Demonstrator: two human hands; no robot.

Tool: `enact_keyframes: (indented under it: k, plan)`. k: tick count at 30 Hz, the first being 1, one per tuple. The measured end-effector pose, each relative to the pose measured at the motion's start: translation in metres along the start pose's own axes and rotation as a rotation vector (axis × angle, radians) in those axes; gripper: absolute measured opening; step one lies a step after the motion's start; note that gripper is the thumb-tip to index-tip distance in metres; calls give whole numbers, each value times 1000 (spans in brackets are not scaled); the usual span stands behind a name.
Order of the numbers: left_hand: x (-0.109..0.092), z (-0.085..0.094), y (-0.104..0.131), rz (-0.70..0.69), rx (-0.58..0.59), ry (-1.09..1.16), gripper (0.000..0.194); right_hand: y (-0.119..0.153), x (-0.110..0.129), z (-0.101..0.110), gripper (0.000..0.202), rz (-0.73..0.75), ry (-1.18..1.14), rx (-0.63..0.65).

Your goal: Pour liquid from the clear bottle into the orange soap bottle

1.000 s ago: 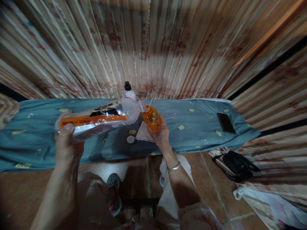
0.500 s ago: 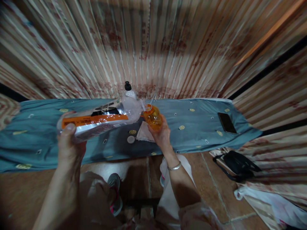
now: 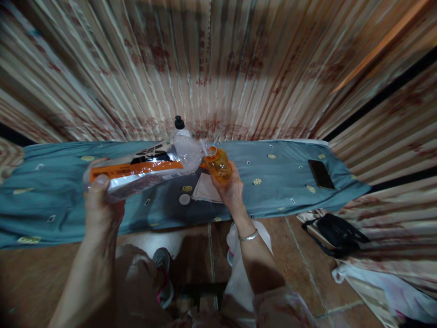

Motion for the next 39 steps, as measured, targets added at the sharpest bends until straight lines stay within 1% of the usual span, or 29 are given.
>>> enact_keyframes:
  k: [6, 10, 15, 18, 23, 28, 33, 39]
  plan:
    - [2, -3, 0, 1, 14, -9, 56, -4, -6, -1, 81, 0, 14, -14]
    - [4, 0, 0, 6, -16, 15, 59, -5, -10, -4, 84, -5, 0, -14]
    - [8, 4, -3, 14, 17, -45, 61, -4, -14, -6, 83, 1, -12, -10]
    - [9, 5, -3, 6, 12, -30, 62, -4, -15, -5, 83, 6, 7, -12]
    - [9, 4, -2, -3, 16, -39, 60, -2, -14, -4, 85, -1, 27, -17]
    - [8, 1, -1, 23, 7, 14, 62, -1, -14, -4, 85, -36, 8, 10]
    - [7, 0, 0, 25, -15, 6, 56, 0, -15, -4, 86, -37, 21, 15]
    - [9, 3, -1, -23, 26, -61, 56, 2, -14, -6, 81, -13, 22, -2]
Point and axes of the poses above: each hand's wrist, its own y-axis away from the middle knuckle, its own z-axis out of the back of the hand, x = y × z, the point moved 6 cm from there along -y, towards the middle knuckle, and after that the axes turned 8 degrees about y, right-handed, at the moved point
